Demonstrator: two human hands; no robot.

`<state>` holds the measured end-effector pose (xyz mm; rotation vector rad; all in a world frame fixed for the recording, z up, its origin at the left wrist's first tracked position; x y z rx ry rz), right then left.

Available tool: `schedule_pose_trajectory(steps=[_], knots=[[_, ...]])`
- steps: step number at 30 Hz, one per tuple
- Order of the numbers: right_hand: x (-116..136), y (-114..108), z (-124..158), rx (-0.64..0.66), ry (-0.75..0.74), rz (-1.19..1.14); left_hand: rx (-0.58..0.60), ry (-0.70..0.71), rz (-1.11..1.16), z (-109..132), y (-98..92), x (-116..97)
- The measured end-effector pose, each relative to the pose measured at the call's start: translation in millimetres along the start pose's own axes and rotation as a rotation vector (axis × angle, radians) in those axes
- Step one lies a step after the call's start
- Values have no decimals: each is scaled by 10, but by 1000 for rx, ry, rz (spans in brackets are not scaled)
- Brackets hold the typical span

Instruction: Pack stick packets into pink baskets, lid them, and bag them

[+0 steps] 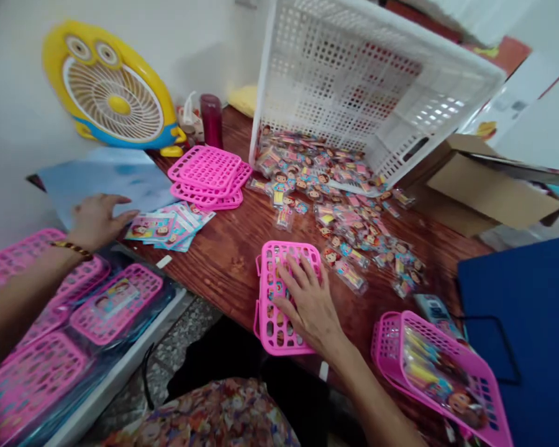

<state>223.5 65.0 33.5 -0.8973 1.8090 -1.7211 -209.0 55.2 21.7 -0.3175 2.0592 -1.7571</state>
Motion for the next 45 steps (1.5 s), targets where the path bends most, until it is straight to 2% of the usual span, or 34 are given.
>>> schedule_pose_trajectory(steps=[1,3,4,6,7,9,13,21,24,29,36,45], knots=[[19,-18,16,-2,-16,-13,29,42,68,166,39,-271],[77,-40,39,4,-71,-24,119,186,243,598,150,-978],[107,-42,44,12,-98,-20,215,303,473,861,213,-1410],[150,-35,44,32,-131,-2,362,411,832,1343,268,-2096],[162,-32,41,36,-138,9,390,426,884,1526,282,-2329],[176,-28,35,38,-142,28,392,387,945,1745,301,-2571],[224,-4,40,55,-188,36,387,301,991,1825,355,-2593],[260,-4,26,71,-213,11,621,256,1102,1773,446,-2623],[268,-13,23,66,-214,-4,672,268,1146,1753,471,-2659],[278,-24,18,59,-214,-9,661,298,1208,1735,522,-2686],[279,-7,8,88,-204,-4,665,189,1266,1780,636,-2650],[212,44,12,112,-155,16,697,149,1385,1788,751,-2669]])
Point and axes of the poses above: each hand's wrist, its own z-axis away from the middle knuckle, its own y-axis out of the palm, x = y × z, the point moved 10 cm from there along -z, towards the middle knuckle, and after that the axes turned 5 degrees about -z, right-handed, at the moved point
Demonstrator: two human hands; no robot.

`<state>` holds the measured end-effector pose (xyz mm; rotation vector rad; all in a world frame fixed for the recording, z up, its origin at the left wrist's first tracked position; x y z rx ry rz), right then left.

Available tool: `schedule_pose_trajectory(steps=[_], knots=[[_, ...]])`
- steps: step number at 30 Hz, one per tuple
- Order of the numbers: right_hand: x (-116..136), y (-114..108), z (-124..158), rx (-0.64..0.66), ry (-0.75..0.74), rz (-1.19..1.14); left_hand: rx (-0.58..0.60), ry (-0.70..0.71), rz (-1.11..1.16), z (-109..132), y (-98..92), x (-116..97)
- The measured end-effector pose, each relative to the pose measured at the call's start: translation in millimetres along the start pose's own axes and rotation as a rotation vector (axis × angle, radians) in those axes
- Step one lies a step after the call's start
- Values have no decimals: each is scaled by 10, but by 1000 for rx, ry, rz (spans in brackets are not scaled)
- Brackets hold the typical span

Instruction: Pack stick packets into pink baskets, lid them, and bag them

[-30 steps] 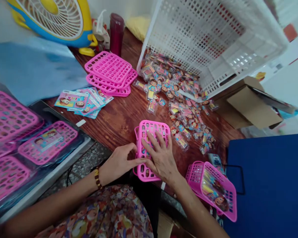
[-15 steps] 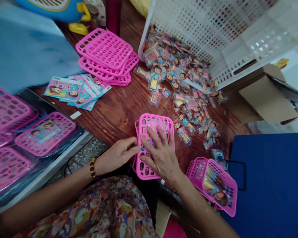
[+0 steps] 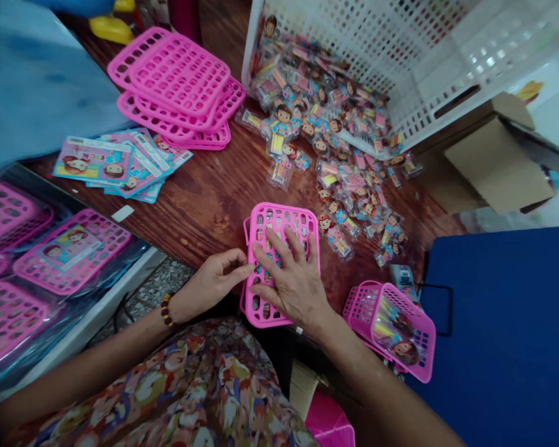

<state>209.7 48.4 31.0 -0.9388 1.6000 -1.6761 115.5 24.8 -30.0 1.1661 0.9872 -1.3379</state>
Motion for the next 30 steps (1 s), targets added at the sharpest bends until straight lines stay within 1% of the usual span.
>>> schedule_pose_trajectory(steps=[4,9,13,18,20,21,23,25,26,27,28,30], knots=[[-18,17,9,20,4,24,-17,21,31,0,-11,-36],[2,20,8,28,-22,21,-97,78,-87,44,-43,-114],[6,38,2,29,-18,37,-111,69,-128,45,-37,-99],[19,13,-6,-5,-29,52,-112,99,-131,55,-30,-77],[15,3,-11,-2,-25,53,-112,93,-134,76,-63,-59],[12,-1,-12,3,-22,54,-134,106,-153,87,-110,-78],[12,-5,-12,12,-20,60,-221,212,-265,108,-242,-223],[19,-14,-8,2,-27,66,-299,391,-451,123,-312,-457],[23,-14,-5,-3,-32,67,-296,469,-548,111,-285,-549],[24,-16,-1,-13,-34,64,-266,519,-634,78,-231,-600],[23,-18,2,-24,-35,59,-223,541,-701,32,-165,-610],[17,-17,8,-40,-33,42,-148,537,-779,-64,-51,-554]])
Point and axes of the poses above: each hand's wrist, its own z-axis away from the middle knuckle, its own y-axis out of the palm, x = y × z, the point moved 10 cm from there along -z, towards the middle knuckle, and after that the axes turned 5 degrees about -z, right-handed, at the moved point
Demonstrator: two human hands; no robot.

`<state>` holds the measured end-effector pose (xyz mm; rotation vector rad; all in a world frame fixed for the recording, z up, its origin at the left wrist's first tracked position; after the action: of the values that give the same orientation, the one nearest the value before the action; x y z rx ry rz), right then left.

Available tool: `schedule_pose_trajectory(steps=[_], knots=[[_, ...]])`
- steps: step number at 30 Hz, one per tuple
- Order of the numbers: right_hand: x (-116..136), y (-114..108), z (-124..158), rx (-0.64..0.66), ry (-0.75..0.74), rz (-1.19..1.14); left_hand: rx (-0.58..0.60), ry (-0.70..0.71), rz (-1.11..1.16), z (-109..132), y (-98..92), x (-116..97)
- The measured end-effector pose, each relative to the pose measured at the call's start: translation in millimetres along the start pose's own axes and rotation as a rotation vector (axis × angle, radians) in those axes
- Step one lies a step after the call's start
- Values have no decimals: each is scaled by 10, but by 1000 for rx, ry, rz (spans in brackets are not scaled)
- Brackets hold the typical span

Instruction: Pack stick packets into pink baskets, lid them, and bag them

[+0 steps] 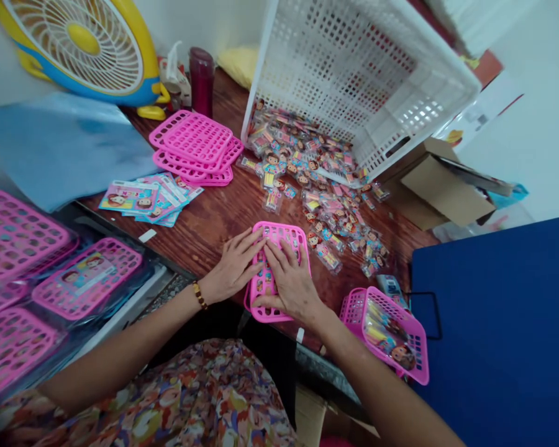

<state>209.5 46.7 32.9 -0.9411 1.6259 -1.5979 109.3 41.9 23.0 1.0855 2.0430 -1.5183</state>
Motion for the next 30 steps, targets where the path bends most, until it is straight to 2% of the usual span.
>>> schedule_pose_trajectory(steps=[3,7,10,12,14,15,16,17,20,22,23,24,26,28,30], knots=[[-9,9,-4,-1,17,-12,-1,-8,1,-14,151,53],[-32,13,-29,27,59,4,-64,-5,75,5,228,77],[-13,-37,-3,6,38,0,-34,-8,93,29,202,20],[0,-79,26,-52,-11,-1,-7,25,76,53,104,1],[-20,-77,36,-117,-67,0,-25,-1,-49,69,-127,181],[-47,-62,31,-147,-86,0,-60,-68,-163,79,-324,379],[-82,-49,23,-176,-93,-3,-120,-179,-293,108,-597,641],[-119,-31,14,-193,-91,-11,-185,-357,-435,179,-933,970],[-223,-24,7,-222,-54,-44,-330,-677,-595,438,-1919,1767],[-273,-38,27,-234,-33,-53,-366,-837,-661,604,-2436,2201],[-289,-52,46,-252,-34,-50,-356,-882,-680,655,-2615,2373],[-299,-61,71,-275,-40,-44,-324,-903,-689,677,-2736,2517],[-314,-66,131,-336,-55,-29,-222,-891,-686,655,-2831,2729],[-334,-34,186,-381,-52,-27,-125,-853,-675,593,-2815,2864],[-356,24,220,-398,-30,-38,-76,-827,-669,533,-2786,2959]])
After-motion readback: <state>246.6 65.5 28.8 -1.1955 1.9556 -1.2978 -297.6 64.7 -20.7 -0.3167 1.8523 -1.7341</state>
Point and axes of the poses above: each hand's wrist, its own z-axis away from the middle knuckle, its own y-axis out of the palm, x = y × z, the point moved 10 cm from there along -z, towards the middle knuckle, and after that the axes turned 5 degrees about -z, right-handed, at the moved point
